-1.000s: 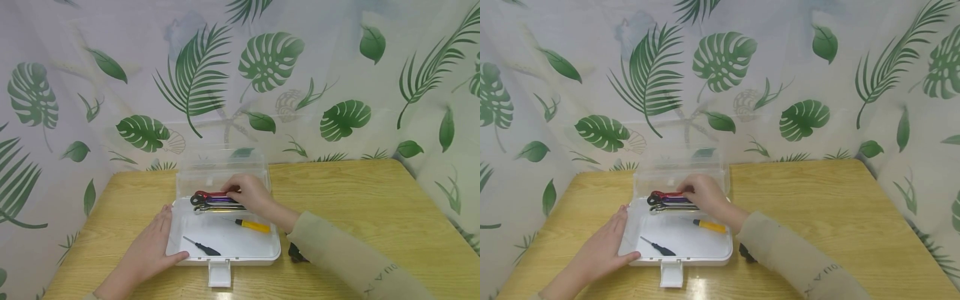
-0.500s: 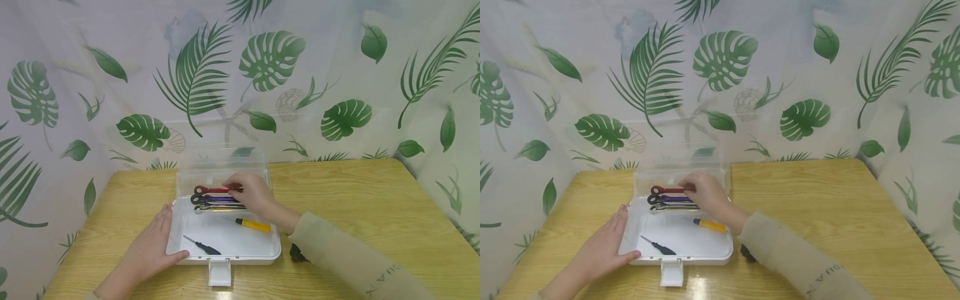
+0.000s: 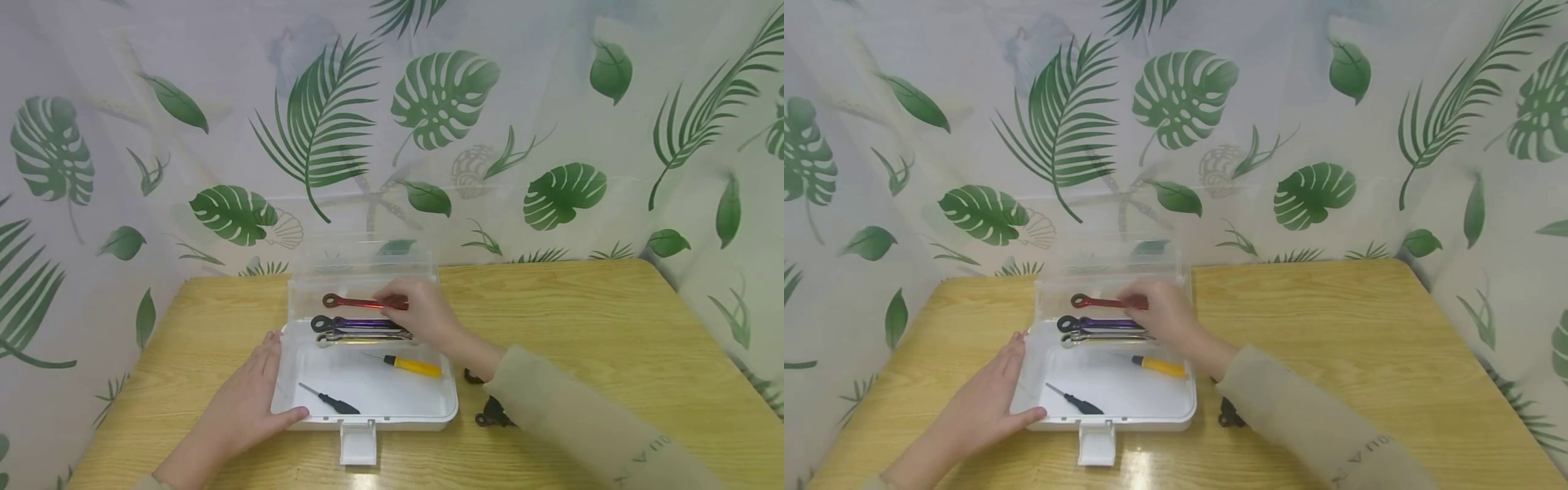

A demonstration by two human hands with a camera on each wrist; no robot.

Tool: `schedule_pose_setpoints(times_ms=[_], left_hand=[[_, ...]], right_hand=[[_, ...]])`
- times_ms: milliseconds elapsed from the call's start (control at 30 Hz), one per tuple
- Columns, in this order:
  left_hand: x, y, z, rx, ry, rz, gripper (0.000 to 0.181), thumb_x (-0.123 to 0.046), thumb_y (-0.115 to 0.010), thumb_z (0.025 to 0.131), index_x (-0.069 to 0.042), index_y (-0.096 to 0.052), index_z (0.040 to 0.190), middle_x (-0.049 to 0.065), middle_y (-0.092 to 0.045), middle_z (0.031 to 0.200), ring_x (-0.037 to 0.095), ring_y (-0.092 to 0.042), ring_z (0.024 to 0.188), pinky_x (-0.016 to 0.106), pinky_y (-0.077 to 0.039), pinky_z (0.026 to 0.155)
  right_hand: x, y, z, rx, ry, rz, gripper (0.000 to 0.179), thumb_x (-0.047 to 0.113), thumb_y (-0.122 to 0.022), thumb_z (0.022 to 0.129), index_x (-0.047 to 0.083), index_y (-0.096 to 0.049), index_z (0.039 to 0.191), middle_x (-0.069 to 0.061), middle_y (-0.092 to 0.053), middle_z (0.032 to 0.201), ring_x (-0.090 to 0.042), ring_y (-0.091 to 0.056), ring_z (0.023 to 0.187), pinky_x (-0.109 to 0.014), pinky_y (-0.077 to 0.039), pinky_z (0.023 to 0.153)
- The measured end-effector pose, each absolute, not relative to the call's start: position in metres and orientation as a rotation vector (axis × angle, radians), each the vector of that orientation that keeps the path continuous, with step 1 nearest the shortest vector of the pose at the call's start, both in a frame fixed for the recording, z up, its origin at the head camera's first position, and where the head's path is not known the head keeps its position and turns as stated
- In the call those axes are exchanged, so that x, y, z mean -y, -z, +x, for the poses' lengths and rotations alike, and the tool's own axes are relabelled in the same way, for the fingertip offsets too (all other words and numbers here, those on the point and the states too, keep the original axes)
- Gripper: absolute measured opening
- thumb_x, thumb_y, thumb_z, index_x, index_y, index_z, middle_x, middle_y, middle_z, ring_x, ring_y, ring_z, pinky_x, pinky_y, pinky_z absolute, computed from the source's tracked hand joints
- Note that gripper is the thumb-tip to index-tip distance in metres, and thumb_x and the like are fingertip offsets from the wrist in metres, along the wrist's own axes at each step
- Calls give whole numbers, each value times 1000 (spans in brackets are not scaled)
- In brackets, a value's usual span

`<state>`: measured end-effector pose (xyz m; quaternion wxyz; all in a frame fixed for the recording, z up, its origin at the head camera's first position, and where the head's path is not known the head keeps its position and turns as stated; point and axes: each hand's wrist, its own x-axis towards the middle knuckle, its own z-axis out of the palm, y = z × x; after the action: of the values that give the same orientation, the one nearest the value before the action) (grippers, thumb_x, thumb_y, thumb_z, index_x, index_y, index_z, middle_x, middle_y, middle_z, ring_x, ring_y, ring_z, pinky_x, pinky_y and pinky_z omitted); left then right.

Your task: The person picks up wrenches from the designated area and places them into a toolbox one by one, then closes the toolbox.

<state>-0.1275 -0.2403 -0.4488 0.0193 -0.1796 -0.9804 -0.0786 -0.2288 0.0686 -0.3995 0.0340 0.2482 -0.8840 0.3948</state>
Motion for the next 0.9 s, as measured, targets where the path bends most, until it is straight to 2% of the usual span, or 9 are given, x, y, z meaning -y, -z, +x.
schedule_pose_setpoints(times_ms=[367,900], left_hand=[[241,452,-128,3033,241,-576,122,-72,-69,88,17,-27,159,34,-30,168,48,-34,157,57,-38,127],[241,456,-128,3017,230,-575,122,-73,-68,89,17,-27,159,34,-31,168,48,-35,157,57,-38,127]], right_hand=[[-99,393,-228,2661,-1288,789,19,0,-76,95,-1,-79,114,-16,-80,112,-28,-77,98,-39,-67,90],[-144,395,-218,2636,-1207,637,15,-2,-77,93,-1,-80,108,-15,-82,105,-30,-78,93,-45,-67,86]])
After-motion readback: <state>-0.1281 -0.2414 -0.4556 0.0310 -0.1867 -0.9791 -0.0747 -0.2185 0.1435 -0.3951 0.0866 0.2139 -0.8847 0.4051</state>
